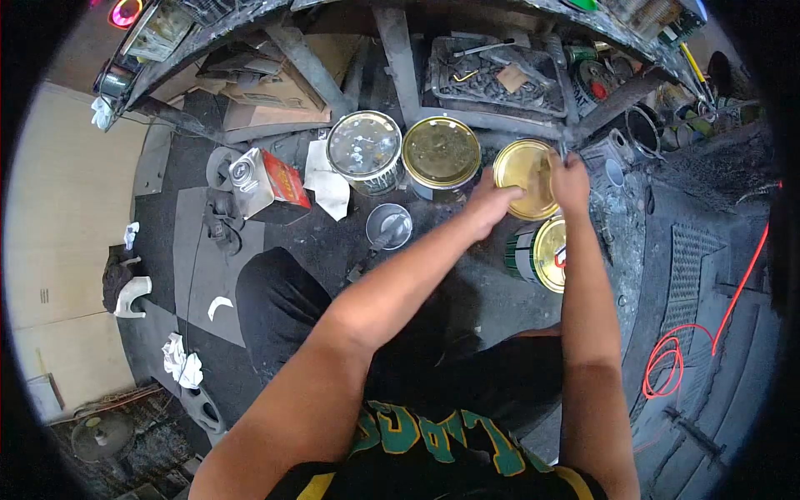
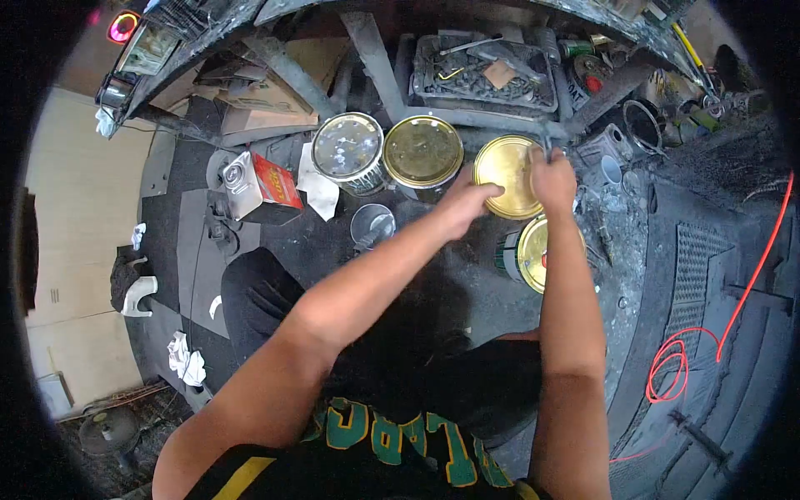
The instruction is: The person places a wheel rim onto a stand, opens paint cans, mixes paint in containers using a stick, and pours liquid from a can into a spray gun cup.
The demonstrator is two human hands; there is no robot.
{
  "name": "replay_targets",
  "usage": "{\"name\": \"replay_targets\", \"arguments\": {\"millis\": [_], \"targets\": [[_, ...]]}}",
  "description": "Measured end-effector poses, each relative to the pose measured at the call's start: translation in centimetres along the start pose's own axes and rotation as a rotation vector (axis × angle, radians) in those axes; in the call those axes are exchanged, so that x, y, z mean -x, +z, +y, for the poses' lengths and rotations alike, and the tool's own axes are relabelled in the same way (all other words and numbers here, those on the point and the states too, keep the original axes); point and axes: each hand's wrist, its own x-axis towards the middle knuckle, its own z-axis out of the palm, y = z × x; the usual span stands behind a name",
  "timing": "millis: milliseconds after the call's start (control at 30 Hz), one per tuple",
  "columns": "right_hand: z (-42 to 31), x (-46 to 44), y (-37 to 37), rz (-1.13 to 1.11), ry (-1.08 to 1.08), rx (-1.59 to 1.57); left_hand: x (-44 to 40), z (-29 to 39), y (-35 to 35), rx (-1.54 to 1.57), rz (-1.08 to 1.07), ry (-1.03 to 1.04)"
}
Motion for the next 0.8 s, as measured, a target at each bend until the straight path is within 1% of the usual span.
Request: {"name": "replay_targets", "arguments": {"millis": [33, 133, 167, 200, 267, 333, 400, 433, 467, 533, 567, 667, 700, 733, 800], "targets": [[0.9, -0.5, 0.3, 0.036, 0.054, -0.027, -0.3, 0.9, -0.6, -0.111, -0.08, 0.011], [2.8, -2.1, -1.0, -0.078, 0.187, -0.367, -0.3, 5.8, -3.7, -0.644, 0.007, 0.121], [2.4, -1.6, -1.1, 0.007, 0.128, -0.351, -1.0, 6.9, -5.5, -0.741, 0.051, 0.187], [1.9, -1.0, -0.7, 0.049, 0.011, -0.304, -1.8, 7.8, -7.2, -0.838, 0.088, 0.253], [-0.1, 0.6, 0.4, 0.129, -0.225, -0.198, -2.6, 8.7, -9.9, -0.941, 0.41, 0.42], [-6.6, 5.4, 0.2, -0.35, 0.132, -0.773, -4.0, 9.3, -11.9, -1.229, 0.404, 0.18], [-7.0, 7.0, 5.0, -0.597, 0.247, -0.699, -6.5, 8.1, -13.6, -1.365, 0.312, 0.035], [-8.1, 8.7, 6.6, -0.531, 0.332, -0.754, -6.9, 7.2, -13.9, -1.432, 0.262, -0.046], [-8.8, 10.0, 7.7, -0.464, 0.414, -0.807, -6.0, 7.4, -13.1, -1.462, 0.271, -0.085], [-8.8, 10.4, 9.1, -0.507, 0.475, -1.008, -4.1, 8.8, -10.8, -1.524, 0.293, -0.157], [-8.7, 10.4, 9.6, -0.529, 0.505, -1.107, -4.0, 8.6, -10.7, -1.504, 0.296, -0.163], [-9.0, 9.9, 8.7, -0.448, 0.581, -1.061, -2.4, 8.4, -8.6, -1.477, 0.356, -0.138], [-8.5, 10.0, 9.0, -0.412, 0.531, -1.033, -1.5, 8.0, -8.1, -1.521, 0.344, -0.145], [-8.4, 9.9, 9.5, -0.39, 0.495, -1.148, -0.7, 7.4, -8.0, -1.475, 0.357, -0.152], [-8.1, 10.3, 7.8, -0.471, 0.609, -1.067, 0.9, 6.8, -8.0, -1.382, 0.393, -0.153]]}}
